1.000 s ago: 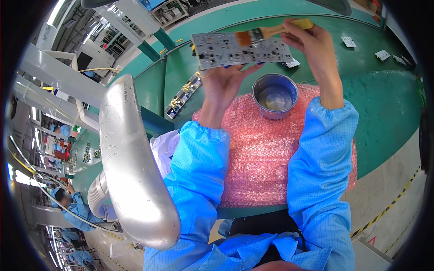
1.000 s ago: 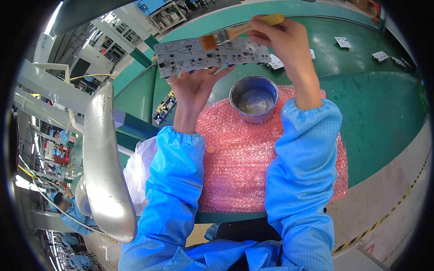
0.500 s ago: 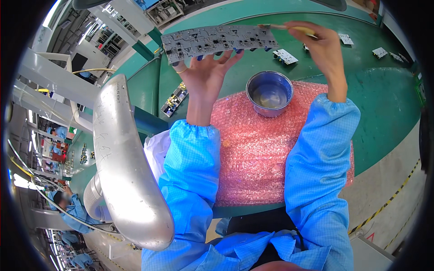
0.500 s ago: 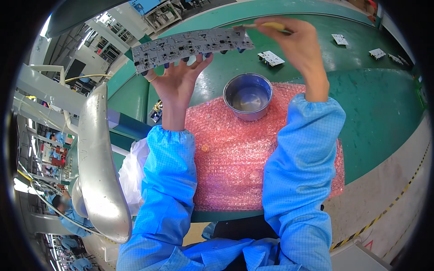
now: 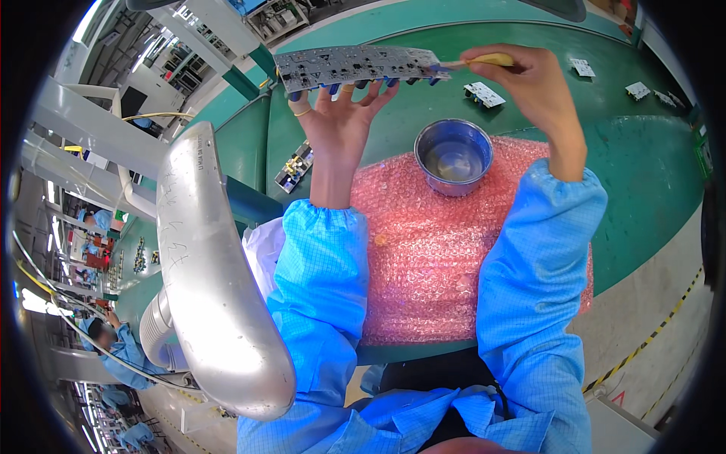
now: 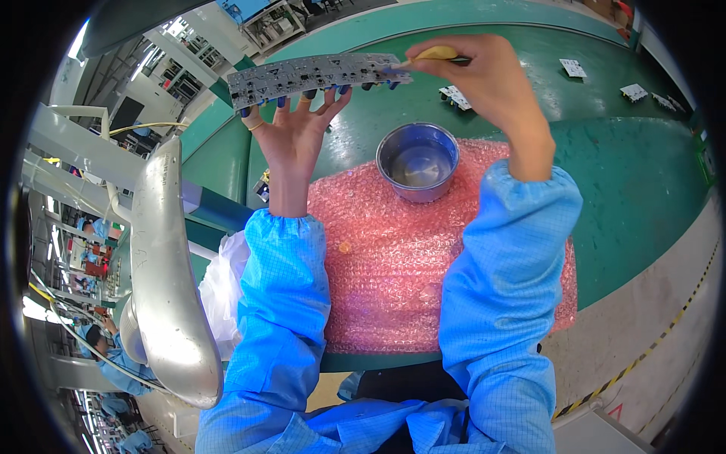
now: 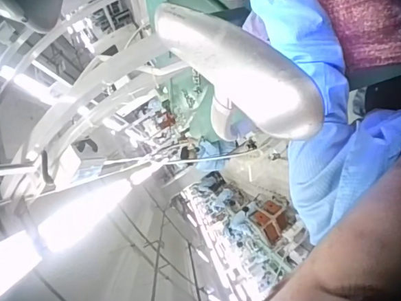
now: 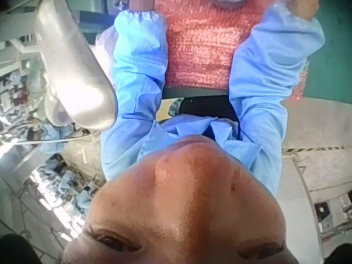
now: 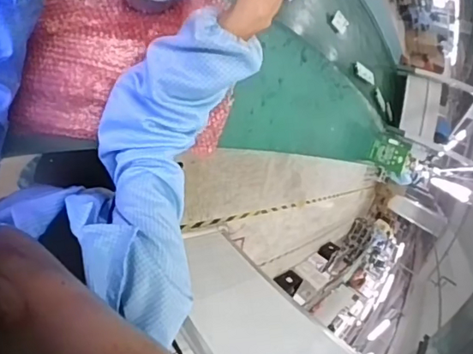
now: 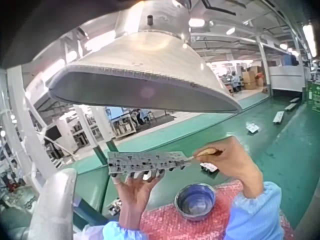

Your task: Clean the surfaces of multiple small circuit boards using a brush and a liquid solution.

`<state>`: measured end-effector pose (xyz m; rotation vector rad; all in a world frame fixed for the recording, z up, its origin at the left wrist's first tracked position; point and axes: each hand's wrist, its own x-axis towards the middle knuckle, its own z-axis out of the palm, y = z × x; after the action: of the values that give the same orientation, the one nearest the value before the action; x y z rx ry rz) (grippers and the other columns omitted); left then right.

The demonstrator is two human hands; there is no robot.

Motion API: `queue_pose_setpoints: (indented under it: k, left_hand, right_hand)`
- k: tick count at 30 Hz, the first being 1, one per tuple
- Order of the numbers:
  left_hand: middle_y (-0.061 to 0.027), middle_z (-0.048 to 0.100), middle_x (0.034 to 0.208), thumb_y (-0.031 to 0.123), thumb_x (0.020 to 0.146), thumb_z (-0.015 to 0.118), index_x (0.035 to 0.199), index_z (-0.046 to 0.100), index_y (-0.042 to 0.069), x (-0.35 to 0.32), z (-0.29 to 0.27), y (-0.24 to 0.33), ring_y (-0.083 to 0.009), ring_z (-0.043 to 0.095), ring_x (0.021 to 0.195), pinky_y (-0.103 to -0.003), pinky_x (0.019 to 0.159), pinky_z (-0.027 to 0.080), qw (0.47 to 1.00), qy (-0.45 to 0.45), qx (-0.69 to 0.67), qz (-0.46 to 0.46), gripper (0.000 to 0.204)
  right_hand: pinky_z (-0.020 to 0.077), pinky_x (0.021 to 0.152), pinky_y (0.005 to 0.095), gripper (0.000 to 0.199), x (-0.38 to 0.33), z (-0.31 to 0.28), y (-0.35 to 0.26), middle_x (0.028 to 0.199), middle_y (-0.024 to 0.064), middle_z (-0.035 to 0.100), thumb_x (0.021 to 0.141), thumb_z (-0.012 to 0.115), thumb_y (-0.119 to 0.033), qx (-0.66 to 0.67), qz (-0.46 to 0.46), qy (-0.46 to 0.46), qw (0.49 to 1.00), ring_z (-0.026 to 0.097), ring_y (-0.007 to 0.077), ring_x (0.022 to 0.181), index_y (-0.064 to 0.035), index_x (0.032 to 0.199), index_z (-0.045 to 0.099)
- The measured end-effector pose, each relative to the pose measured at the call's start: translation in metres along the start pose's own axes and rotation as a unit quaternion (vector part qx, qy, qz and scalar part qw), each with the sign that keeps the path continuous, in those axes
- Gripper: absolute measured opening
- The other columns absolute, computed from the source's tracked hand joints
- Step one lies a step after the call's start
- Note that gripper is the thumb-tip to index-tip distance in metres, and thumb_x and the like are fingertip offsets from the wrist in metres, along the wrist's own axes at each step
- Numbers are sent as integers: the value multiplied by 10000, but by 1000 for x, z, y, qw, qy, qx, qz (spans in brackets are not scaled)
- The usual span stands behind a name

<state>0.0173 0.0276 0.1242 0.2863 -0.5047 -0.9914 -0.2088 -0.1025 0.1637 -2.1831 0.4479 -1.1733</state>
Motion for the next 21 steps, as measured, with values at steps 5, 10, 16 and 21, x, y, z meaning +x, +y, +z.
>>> queue_pose_setpoints:
  k: [5,10,16,21]
  left_hand:
    - [-237,274,1443,561,818,631,1403,325,69,-1,-1,-7,-512,316,1276,-734,1051,304,999,-43,17,-21,823]
    - [-241,271,1445,545,852,583,1401,307,47,-1,0,-5,-510,324,1268,-734,1045,312,999,-28,45,-11,791]
    - [-227,288,1433,516,873,555,1377,330,33,-5,6,-11,-504,340,1253,-733,1049,307,999,-15,38,-32,734]
    - [-214,308,1417,506,858,573,1347,369,33,-4,4,-8,-492,357,1234,-731,1051,307,999,-34,31,-22,709]
  right_hand:
    - [466,693,197,181,1,7,-10,875,19,714,875,702,-123,4,-18,73,997,576,45,781,-61,1041,734]
    - [470,694,197,179,-1,4,-11,873,16,712,881,696,-117,-17,27,7,999,581,48,778,-63,1047,732]
    - [468,658,201,178,1,15,-22,869,9,712,872,708,-127,19,-30,90,995,571,47,749,-62,1036,735]
    - [446,623,196,171,1,16,-24,859,-11,709,872,706,-113,-12,-43,5,999,557,38,729,-78,1036,738]
